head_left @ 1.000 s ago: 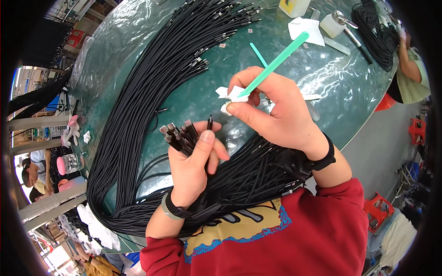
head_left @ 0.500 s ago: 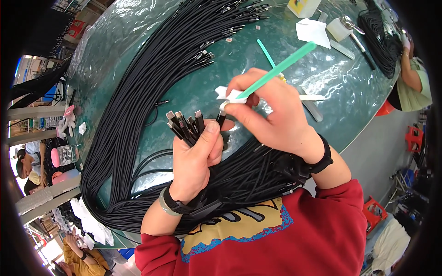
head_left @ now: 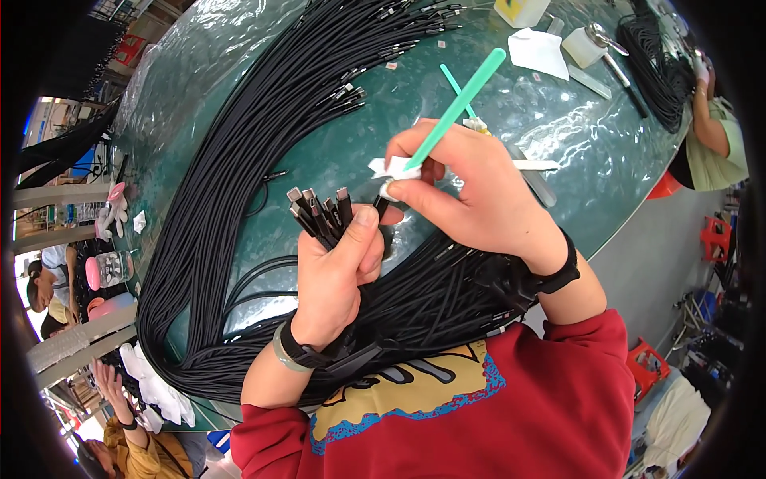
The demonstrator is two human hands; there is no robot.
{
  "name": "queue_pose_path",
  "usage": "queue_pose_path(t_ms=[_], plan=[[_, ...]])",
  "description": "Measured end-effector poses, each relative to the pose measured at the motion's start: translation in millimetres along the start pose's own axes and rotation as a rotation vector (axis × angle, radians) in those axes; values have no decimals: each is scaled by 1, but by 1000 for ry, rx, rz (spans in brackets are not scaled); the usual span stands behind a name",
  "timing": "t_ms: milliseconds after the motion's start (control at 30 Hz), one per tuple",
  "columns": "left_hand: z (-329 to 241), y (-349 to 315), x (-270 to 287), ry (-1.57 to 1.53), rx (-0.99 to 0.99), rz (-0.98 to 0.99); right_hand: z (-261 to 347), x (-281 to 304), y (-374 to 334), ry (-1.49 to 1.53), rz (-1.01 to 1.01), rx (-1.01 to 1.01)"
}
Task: The person gathers several black cables and wipes the metal connectors one by one with a cloth-wrapped stick. After cleaning the connectors, the person bundles the cables together and sets them back on the table.
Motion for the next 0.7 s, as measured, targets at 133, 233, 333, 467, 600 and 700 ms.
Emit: queue_pose_path(t_ms=[133,233,333,467,600,700], plan=[[1,-2,-1,5,-16,-11,0,-1,-1,-8,18,14],[0,-2,-1,25,-28,-12,0,-2,1,24,-9,-6],[-1,-2,-1,39,-34,-10,-7,10,0,-39,-84,-39],[0,-1,3,-19,-7,38,4,-3,-3,37,50,81],[1,0,3,-162,44,142,4,-4,-1,-19,22,145],[1,0,3,-191,77,164,6,-5,-1,-6,36,170]])
Point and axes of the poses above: each hand's wrist, its own y-axis towards the middle knuckle, its own x-axis out of the back of the hand, z = x × y, the point moved 5 cm from there along y, towards the middle knuckle, and after that the axes turned 4 degrees about z, right-handed, at the moved point
